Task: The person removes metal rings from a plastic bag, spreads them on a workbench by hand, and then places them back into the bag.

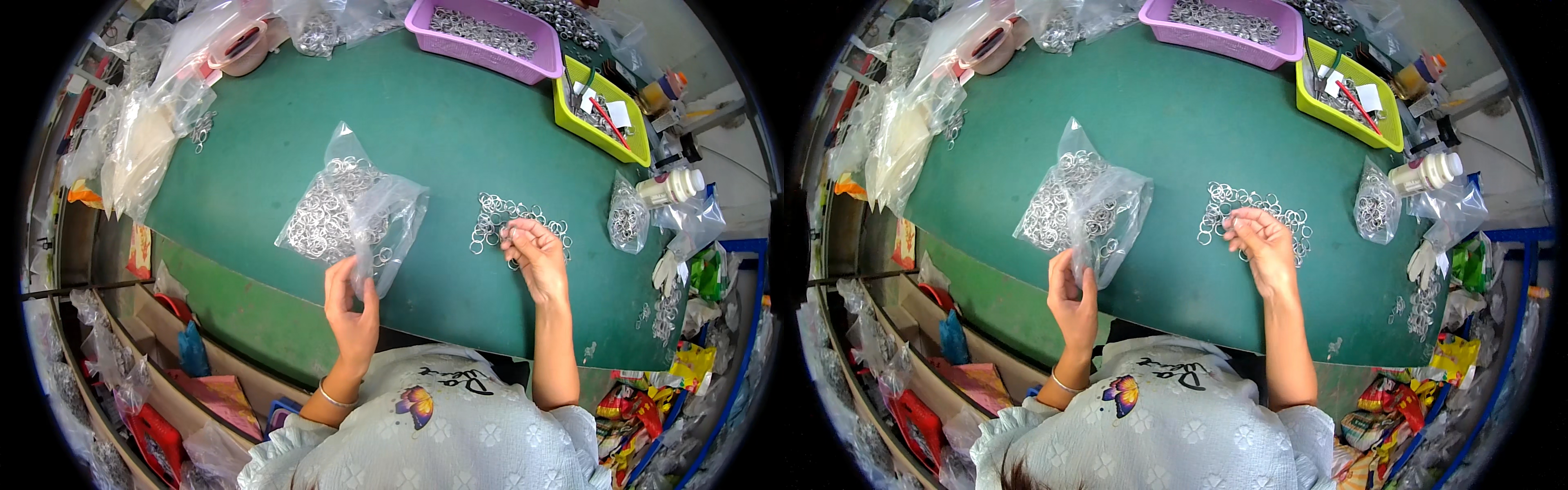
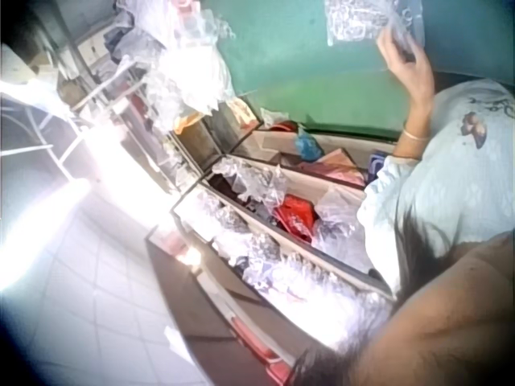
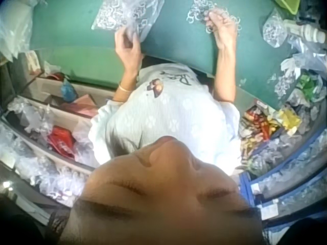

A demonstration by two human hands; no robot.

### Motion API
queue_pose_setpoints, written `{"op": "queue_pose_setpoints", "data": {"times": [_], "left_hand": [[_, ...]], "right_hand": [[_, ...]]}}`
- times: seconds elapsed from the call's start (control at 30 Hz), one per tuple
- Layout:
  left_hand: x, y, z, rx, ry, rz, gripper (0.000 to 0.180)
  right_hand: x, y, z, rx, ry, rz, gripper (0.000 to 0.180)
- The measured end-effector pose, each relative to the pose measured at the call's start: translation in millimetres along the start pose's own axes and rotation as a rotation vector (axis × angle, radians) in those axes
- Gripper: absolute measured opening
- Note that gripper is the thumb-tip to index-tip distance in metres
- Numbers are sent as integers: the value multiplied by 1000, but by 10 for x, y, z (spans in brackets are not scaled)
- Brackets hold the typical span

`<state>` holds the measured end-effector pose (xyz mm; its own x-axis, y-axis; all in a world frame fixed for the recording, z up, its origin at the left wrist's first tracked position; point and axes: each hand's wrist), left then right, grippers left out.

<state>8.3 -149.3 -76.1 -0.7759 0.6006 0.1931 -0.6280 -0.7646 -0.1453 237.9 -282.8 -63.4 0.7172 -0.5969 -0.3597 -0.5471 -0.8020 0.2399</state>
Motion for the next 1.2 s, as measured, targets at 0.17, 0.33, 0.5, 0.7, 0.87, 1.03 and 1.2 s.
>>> {"op": "queue_pose_setpoints", "data": {"times": [0.17, 0.33, 0.5, 0.7, 0.87, 1.03, 1.2], "left_hand": [[-36, -12, 18, 4, -2, -4, 33], [-20, -35, 70, 4, -2, -10, 32], [-10, 5, 71, 30, 25, -11, 32], [-15, 9, 48, 30, 26, -4, 32], [-7, 7, 52, 31, 18, -13, 31], [-8, -3, 50, 21, -7, -16, 31], [-15, -3, 76, 33, 22, -19, 31]], "right_hand": [[-727, -36, 234, 103, 244, -128, 15], [-913, -159, 404, 251, 664, -271, 20], [-255, -451, 114, 404, 1427, 306, 19], [-110, -448, 149, 308, 1237, 221, 17], [54, -215, 58, 54, 286, 124, 15], [139, -81, 53, -19, -6, 16, 17], [174, -33, 83, 15, 347, 123, 18]]}}
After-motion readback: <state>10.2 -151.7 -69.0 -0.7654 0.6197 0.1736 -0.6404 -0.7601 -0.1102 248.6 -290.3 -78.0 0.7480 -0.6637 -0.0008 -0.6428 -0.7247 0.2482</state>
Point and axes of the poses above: each hand's wrist, its own y-axis away from the middle knuckle, its own x-axis out of the back of the hand, z = x × y, and after that the axes turned 14 degrees about -z, right-handed
